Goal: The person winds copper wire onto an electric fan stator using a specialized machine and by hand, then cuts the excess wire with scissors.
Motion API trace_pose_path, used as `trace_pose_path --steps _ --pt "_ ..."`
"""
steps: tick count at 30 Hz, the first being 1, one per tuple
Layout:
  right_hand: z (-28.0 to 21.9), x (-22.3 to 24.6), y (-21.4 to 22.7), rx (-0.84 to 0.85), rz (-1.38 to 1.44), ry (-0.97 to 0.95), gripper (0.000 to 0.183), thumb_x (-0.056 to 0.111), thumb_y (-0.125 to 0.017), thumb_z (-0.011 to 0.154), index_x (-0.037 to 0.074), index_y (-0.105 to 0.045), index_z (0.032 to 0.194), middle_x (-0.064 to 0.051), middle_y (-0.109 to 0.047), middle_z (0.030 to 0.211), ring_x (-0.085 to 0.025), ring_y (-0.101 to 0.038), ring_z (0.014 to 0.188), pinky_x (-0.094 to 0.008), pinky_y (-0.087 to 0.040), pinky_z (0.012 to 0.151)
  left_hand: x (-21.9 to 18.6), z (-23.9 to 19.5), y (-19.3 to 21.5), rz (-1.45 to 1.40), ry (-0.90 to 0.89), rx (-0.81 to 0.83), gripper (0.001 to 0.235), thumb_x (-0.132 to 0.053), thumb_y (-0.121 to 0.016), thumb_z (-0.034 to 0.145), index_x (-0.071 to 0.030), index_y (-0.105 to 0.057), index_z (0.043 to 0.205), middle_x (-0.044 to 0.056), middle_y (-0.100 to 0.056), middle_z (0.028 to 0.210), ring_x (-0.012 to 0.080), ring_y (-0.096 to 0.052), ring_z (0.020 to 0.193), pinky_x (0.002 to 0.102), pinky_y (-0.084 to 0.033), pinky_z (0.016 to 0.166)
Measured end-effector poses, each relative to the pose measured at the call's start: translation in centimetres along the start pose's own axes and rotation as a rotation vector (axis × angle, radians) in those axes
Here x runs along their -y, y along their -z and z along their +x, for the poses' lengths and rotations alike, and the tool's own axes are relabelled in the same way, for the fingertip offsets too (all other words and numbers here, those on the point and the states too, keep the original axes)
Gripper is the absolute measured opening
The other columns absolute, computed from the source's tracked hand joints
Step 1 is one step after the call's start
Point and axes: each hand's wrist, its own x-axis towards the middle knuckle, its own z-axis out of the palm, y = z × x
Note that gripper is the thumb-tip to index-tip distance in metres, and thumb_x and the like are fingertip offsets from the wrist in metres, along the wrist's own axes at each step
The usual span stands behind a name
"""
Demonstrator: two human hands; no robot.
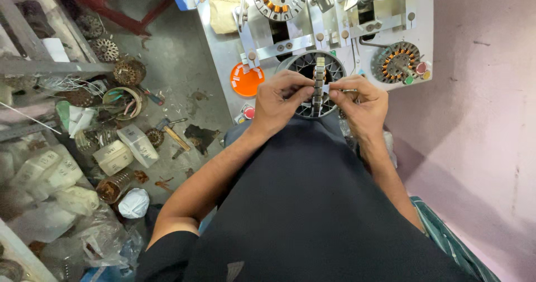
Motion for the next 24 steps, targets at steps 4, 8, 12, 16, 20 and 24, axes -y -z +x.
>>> trace_pose_path --steps 4,8,12,16,20,24 --pt "-0.2 -0.5 -1.1 -0.054 0.066 -0.004 0.014 -0.008 -0.079 0.092 -0.002 -0.075 0.104 -0.004 -0.069 0.1 -0.004 -0.058 0.082 -0.018 -0.043 0.071 0.2 -0.1 0.0 -0.02 0.012 0.003 0.017 -0.005 -0.077 0.093 -0.003 -0.076 0.109 0.005 -0.07 0.103 0.0108 -0.072 0.089 0.024 -0.06 0.077" --pt "0.0 -0.1 -1.5 -0.038 0.016 0.002 0.013 -0.007 -0.08 0.092 -0.002 -0.075 0.104 -0.002 -0.068 0.095 -0.002 -0.052 0.075 -0.018 -0.038 0.065 0.2 -0.2 0.2 0.011 -0.072 0.019 0.017 -0.005 -0.078 0.093 -0.004 -0.077 0.11 0.006 -0.071 0.104 0.0127 -0.072 0.092 0.025 -0.061 0.081" --pt "-0.2 1.2 -1.5 -0.055 -0.112 -0.027 0.011 -0.005 -0.079 0.093 -0.002 -0.076 0.103 0.0 -0.069 0.09 -0.001 -0.05 0.072 -0.018 -0.036 0.063 0.0 -0.1 0.2 0.03 -0.101 0.009 0.015 -0.005 -0.077 0.093 -0.004 -0.077 0.108 0.007 -0.073 0.103 0.0133 -0.074 0.089 0.025 -0.063 0.077" --pt "-0.5 1.9 -1.9 -0.063 -0.228 0.053 0.01 -0.005 -0.08 0.093 -0.002 -0.077 0.102 0.0 -0.068 0.088 -0.002 -0.05 0.07 -0.019 -0.037 0.063 0.0 -0.2 0.4 0.032 -0.12 0.002 0.015 -0.004 -0.077 0.093 -0.003 -0.077 0.108 0.008 -0.073 0.102 0.0135 -0.074 0.087 0.025 -0.063 0.076" --pt "0.4 2.4 -1.6 0.005 -0.326 0.148 0.013 -0.007 -0.081 0.091 -0.002 -0.077 0.103 -0.003 -0.068 0.088 -0.004 -0.05 0.069 -0.02 -0.036 0.062 0.1 -0.2 0.5 0.06 -0.147 -0.003 0.015 -0.003 -0.077 0.093 -0.003 -0.077 0.108 0.008 -0.073 0.102 0.0136 -0.074 0.087 0.025 -0.063 0.076" --pt "1.1 2.9 -1.2 0.077 -0.376 0.177 0.015 -0.008 -0.081 0.09 -0.002 -0.077 0.103 -0.005 -0.07 0.09 -0.005 -0.049 0.068 -0.021 -0.036 0.061 0.2 -0.1 0.5 0.012 -0.156 -0.005 0.016 -0.002 -0.076 0.092 -0.002 -0.077 0.108 0.008 -0.072 0.103 0.0136 -0.074 0.086 0.025 -0.063 0.075"
